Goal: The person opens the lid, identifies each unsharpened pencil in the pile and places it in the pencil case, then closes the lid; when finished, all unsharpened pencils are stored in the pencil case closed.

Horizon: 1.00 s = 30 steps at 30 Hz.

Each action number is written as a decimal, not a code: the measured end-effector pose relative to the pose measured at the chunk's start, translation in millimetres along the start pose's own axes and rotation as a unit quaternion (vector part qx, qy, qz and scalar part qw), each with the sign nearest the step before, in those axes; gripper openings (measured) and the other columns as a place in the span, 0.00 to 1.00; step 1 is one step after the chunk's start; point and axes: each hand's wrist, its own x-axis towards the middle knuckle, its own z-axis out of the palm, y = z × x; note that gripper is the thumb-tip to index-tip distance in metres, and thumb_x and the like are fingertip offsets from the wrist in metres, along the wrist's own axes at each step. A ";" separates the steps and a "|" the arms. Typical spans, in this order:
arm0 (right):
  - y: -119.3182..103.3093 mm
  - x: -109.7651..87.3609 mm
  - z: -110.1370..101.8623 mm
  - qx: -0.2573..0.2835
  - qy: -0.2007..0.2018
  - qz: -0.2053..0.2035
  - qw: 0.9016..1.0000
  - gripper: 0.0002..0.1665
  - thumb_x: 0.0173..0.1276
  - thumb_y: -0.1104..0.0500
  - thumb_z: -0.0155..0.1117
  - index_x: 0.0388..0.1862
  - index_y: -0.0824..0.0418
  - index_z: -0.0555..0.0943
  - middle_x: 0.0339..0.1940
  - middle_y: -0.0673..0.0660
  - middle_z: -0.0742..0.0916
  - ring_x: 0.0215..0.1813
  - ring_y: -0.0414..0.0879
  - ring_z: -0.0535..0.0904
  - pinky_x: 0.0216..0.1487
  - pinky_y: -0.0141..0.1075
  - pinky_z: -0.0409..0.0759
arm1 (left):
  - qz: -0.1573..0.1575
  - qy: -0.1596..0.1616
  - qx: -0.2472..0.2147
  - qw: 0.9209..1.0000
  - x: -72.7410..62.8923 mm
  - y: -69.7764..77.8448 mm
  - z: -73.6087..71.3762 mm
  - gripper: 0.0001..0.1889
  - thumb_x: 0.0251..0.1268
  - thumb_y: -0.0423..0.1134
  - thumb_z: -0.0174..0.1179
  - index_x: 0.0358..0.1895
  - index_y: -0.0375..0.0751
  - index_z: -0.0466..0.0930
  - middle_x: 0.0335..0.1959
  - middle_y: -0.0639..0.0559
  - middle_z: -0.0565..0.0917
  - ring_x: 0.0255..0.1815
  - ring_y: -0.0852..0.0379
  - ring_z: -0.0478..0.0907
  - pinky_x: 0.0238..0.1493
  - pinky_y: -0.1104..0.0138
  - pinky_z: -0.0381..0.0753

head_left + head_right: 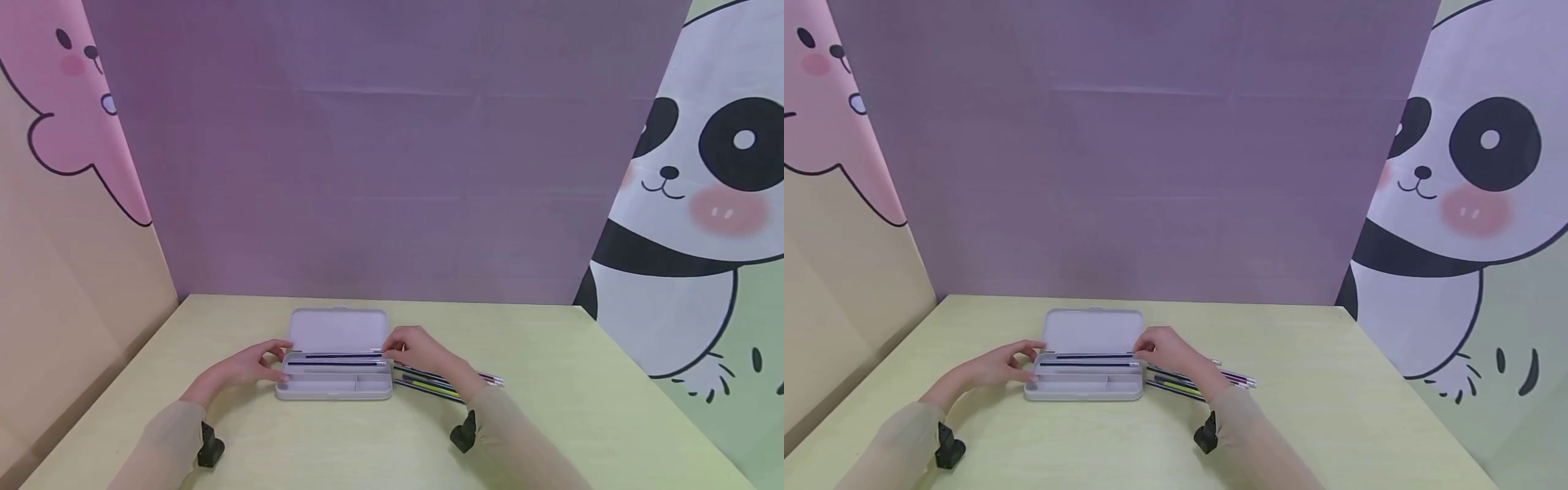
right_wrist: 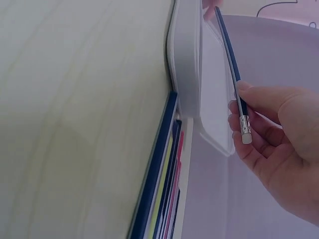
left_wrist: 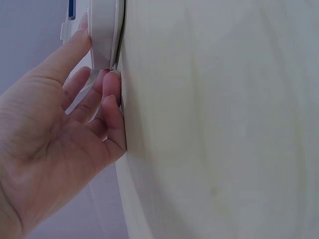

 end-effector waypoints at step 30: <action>-6.4 34.0 38.3 -0.019 -0.041 0.016 0.999 0.03 0.62 0.61 0.66 0.31 0.61 0.84 0.27 0.51 0.81 0.31 0.38 0.72 0.35 0.27 0.71 | 0.008 -0.003 -0.011 1.000 -0.4 -0.5 -0.6 0.37 0.54 0.44 0.68 0.66 0.38 0.62 0.51 0.41 0.72 0.42 0.52 0.73 0.44 0.62 0.69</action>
